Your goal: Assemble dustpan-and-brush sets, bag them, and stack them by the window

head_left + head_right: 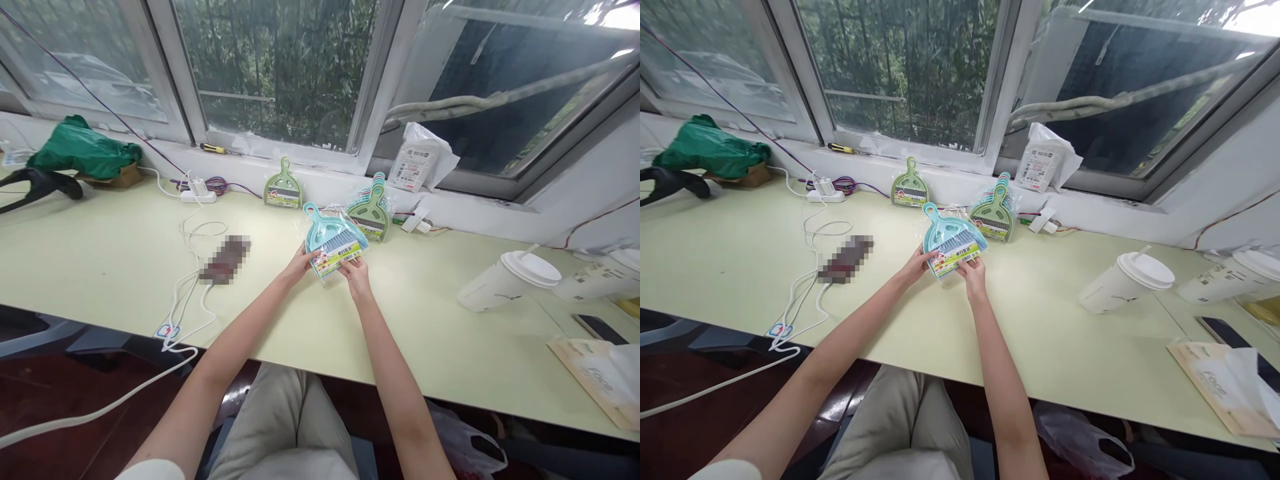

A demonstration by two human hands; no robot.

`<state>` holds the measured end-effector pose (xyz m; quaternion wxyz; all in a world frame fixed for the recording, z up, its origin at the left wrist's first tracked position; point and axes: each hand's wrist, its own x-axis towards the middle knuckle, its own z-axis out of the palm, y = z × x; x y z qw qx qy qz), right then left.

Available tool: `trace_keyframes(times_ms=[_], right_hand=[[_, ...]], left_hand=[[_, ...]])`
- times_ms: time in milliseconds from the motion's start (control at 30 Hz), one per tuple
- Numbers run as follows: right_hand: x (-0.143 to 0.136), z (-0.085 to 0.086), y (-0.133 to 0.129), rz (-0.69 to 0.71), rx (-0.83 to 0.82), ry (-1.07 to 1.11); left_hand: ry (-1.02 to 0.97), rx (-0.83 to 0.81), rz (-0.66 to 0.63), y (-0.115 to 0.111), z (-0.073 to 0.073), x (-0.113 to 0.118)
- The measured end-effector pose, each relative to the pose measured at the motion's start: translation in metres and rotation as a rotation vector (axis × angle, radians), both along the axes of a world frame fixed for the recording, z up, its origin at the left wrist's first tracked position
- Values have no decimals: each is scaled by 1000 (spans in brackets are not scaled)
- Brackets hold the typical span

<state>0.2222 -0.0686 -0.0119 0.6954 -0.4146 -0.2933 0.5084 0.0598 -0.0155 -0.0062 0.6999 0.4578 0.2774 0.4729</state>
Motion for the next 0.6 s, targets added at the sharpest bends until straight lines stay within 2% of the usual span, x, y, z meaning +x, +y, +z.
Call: trace_keyframes(times_ms=[133, 333, 433, 600], right_hand=[[3, -1, 1, -56, -13, 19], [9, 8, 0, -32, -63, 26], [14, 11, 0, -133, -99, 52], [21, 9, -2, -276, -140, 10]], left_hand=[[84, 64, -92, -6, 1, 2], [108, 112, -38, -10, 4, 8], [126, 96, -78, -8, 5, 4], [184, 99, -216, -11, 6, -1]])
